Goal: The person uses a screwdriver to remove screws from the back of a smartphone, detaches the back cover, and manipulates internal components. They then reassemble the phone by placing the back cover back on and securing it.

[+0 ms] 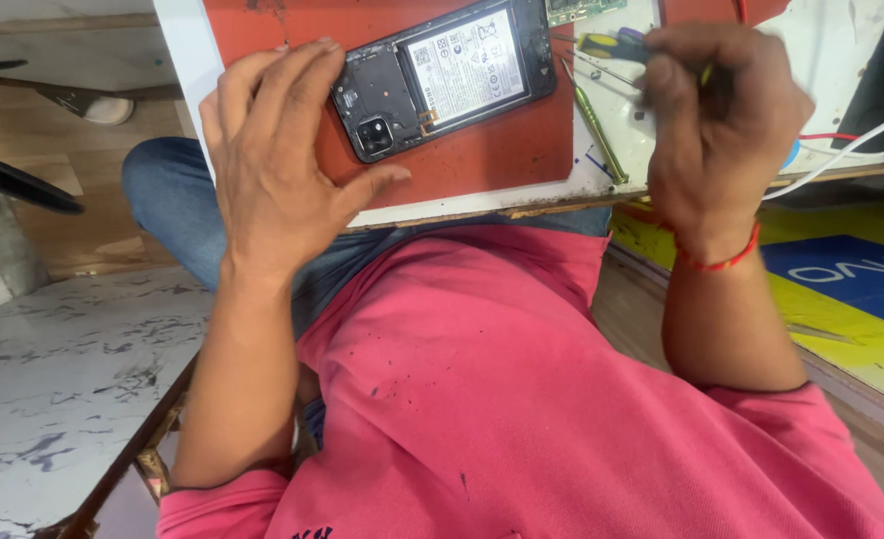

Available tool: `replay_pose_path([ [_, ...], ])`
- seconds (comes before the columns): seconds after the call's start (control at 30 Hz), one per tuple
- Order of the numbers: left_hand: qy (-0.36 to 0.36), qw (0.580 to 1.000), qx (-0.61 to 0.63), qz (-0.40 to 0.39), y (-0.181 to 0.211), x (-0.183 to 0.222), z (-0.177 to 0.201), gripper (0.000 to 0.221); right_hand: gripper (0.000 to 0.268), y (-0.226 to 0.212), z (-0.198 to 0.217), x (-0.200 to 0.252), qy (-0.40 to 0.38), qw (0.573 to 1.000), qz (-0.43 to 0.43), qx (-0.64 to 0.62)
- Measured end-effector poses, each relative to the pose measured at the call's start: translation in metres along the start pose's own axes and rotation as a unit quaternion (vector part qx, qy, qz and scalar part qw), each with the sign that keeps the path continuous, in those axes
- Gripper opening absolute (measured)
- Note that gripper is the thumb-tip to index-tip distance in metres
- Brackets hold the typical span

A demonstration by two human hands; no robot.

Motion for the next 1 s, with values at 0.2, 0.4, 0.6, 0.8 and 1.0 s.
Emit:
replay_pose_path([
  [0.2, -0.002, 0.999, -0.013, -0.033, -0.018, 0.004, 0.016, 0.077, 0.007, -0.023, -0.012, -0.035, -0.076, 0.994, 0.068, -0.049],
  [0.4, 0.024, 0.999, 0.041, -0.015, -0.031, 0.025, 0.021, 0.080, 0.011, -0.045, -0.023, -0.038, -0.109, 0.985, 0.135, 0.008],
  [0.6, 0.026, 0.998, 0.049, -0.001, -0.036, 0.023, 0.019, 0.081, 0.011, -0.047, -0.026, -0.044, -0.115, 0.983, 0.143, 0.013],
  [0.8, 0.027, 0.998, 0.048, -0.007, -0.035, 0.022, 0.021, 0.079, 0.012, -0.056, -0.026, -0.049, -0.133, 0.958, 0.219, 0.127],
  [1.0, 0.030, 0.998, 0.055, -0.010, -0.034, 0.023, 0.021, 0.078, 0.014, -0.064, -0.027, -0.056, -0.155, 0.927, 0.283, 0.190],
])
Point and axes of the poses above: each hand's wrist, its own x-axis away from the middle knuckle, its own z-axis out of the back of the hand, y = z × x, the point moved 9 cm from there along -x, towards the middle knuckle, and after that the axes turned 4 degrees about x, right-handed, at the moved point
